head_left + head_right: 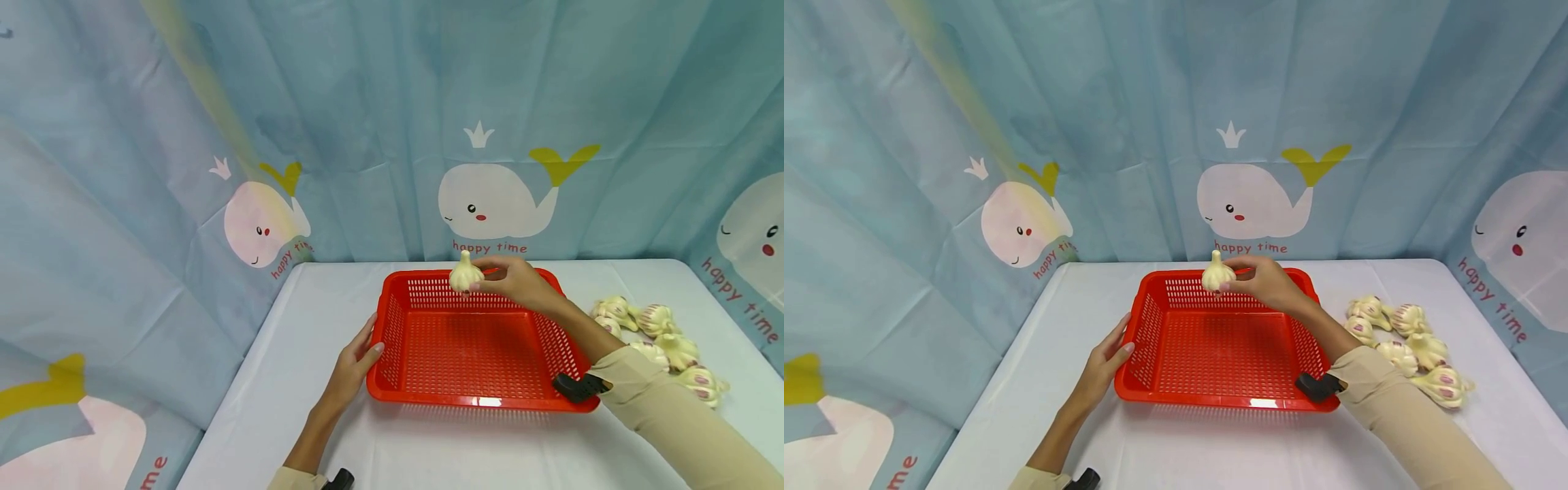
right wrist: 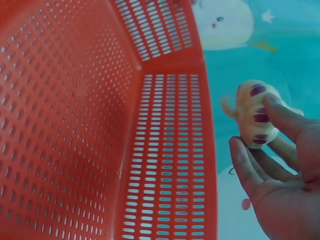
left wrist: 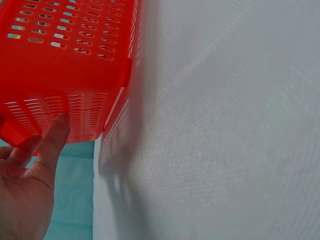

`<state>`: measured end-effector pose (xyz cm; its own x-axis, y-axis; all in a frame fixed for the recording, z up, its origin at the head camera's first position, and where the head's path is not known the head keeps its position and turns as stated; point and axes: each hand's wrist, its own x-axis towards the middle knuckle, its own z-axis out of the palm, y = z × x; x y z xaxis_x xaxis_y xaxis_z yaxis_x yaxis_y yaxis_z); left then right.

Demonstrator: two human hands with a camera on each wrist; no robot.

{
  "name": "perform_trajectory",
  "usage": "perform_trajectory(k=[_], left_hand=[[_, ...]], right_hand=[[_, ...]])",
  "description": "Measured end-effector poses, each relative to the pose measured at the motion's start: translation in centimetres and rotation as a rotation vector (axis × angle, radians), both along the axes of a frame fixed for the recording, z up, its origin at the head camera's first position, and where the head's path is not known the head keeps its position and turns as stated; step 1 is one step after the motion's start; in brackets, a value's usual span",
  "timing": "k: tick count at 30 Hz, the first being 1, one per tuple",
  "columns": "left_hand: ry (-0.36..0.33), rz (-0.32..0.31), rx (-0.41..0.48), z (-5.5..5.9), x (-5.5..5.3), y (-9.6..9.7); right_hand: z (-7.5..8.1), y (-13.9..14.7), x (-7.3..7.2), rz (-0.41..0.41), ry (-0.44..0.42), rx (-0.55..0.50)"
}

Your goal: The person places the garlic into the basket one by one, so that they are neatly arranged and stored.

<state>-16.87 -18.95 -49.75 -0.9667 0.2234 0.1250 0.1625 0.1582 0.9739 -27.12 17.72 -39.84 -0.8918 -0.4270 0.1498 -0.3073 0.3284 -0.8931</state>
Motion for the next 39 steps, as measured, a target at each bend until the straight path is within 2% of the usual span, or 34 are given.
perform_trajectory(k=[12,20,29,35,39], left_hand=[[0.001,0.002,0.002,0.0,-0.1,0.0],[0.001,0.007,0.004,-0.1,0.0,0.0],[0.007,-0.037,0.045,0.2,-0.1,0.1],[0.008,-0.037,0.044,0.0,-0.1,0.0],[0.005,-0.031,0.035,0.0,-0.1,0.0]], right_hand=[[-1.3,-1.8,-1.5,0.024,0.01,0.077],[-2.4,-3.0,-1.8,0.05,-0.004,0.136],[-3.4,-4.0,-1.9,0.059,0.009,0.201],[-3.6,-4.7,-2.0,0.068,0.04,0.261],[-3.8,-5.2,-2.2,0.072,0.032,0.291]])
